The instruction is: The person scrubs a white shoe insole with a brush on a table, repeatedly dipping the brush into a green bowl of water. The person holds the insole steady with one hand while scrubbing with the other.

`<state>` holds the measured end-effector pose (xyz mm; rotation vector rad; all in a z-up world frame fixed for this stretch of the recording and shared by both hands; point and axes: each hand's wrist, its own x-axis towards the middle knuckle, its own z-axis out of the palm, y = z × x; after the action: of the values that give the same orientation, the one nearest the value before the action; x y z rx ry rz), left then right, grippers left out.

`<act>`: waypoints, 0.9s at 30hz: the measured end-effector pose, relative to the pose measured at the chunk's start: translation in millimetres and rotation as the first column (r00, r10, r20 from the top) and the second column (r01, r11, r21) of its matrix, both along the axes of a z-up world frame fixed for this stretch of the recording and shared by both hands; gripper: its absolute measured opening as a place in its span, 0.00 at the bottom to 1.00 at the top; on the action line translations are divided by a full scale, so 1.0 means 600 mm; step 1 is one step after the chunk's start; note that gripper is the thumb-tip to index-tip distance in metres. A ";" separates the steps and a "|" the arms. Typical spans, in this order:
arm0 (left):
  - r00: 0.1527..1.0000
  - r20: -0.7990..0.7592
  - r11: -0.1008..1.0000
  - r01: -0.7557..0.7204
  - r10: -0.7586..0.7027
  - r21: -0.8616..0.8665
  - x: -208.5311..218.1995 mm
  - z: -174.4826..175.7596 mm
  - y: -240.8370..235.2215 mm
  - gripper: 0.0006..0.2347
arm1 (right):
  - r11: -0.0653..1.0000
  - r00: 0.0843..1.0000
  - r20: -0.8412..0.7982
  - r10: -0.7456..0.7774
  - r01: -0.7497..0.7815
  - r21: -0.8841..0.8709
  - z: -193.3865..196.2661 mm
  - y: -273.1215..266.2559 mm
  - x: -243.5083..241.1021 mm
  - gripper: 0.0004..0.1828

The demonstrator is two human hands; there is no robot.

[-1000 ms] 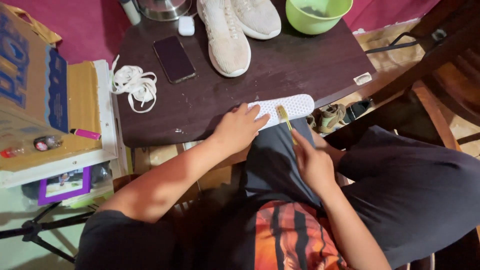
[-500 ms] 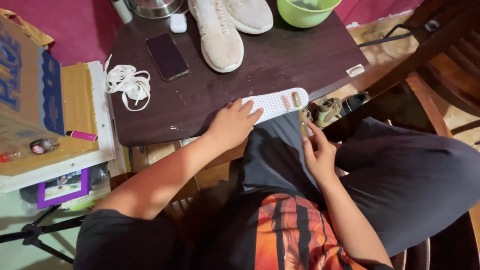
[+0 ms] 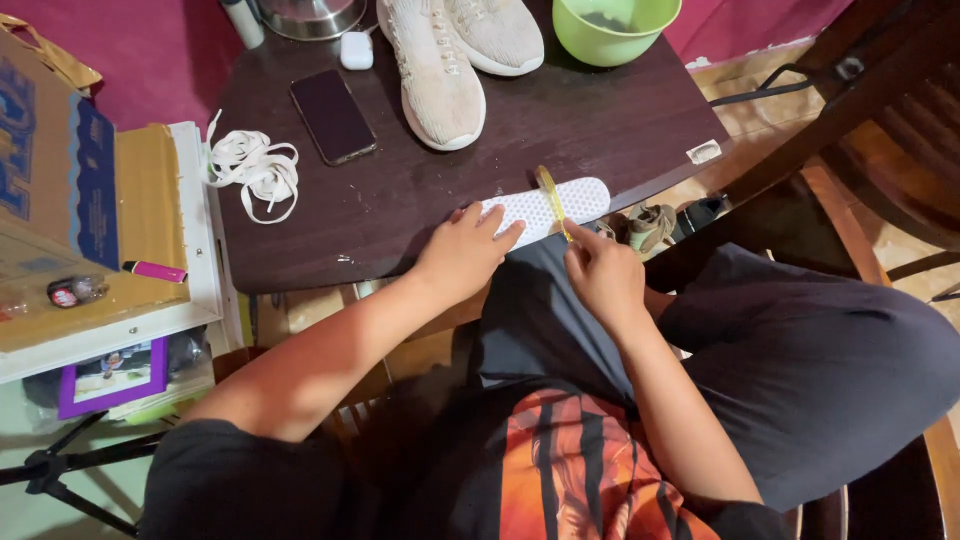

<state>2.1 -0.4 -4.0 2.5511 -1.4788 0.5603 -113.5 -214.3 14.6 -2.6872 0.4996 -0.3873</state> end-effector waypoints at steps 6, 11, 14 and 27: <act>1.000 0.008 1.000 0.001 -0.001 -0.013 -0.003 0.009 0.002 0.21 | 0.994 0.995 0.058 0.085 -0.089 0.067 0.087 0.016 -0.085 0.22; 1.000 -0.011 1.000 0.016 -0.016 0.001 -0.003 0.016 0.004 0.21 | 0.996 0.997 0.005 0.071 -0.071 0.046 0.060 -0.010 -0.122 0.20; 0.999 -0.028 1.000 0.022 -0.022 0.020 0.001 0.026 0.003 0.20 | 0.998 0.999 -0.008 0.054 -0.053 0.038 0.036 -0.011 -0.077 0.21; 0.999 -0.012 0.999 0.031 -0.030 0.028 0.001 0.035 0.005 0.22 | 0.974 0.990 -0.047 0.135 -0.124 0.192 0.078 -0.031 -0.115 0.22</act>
<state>2.9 2.9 16.8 2.5439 -1.5298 0.5225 -182.8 -232.7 61.5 -2.5355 0.3559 -0.2119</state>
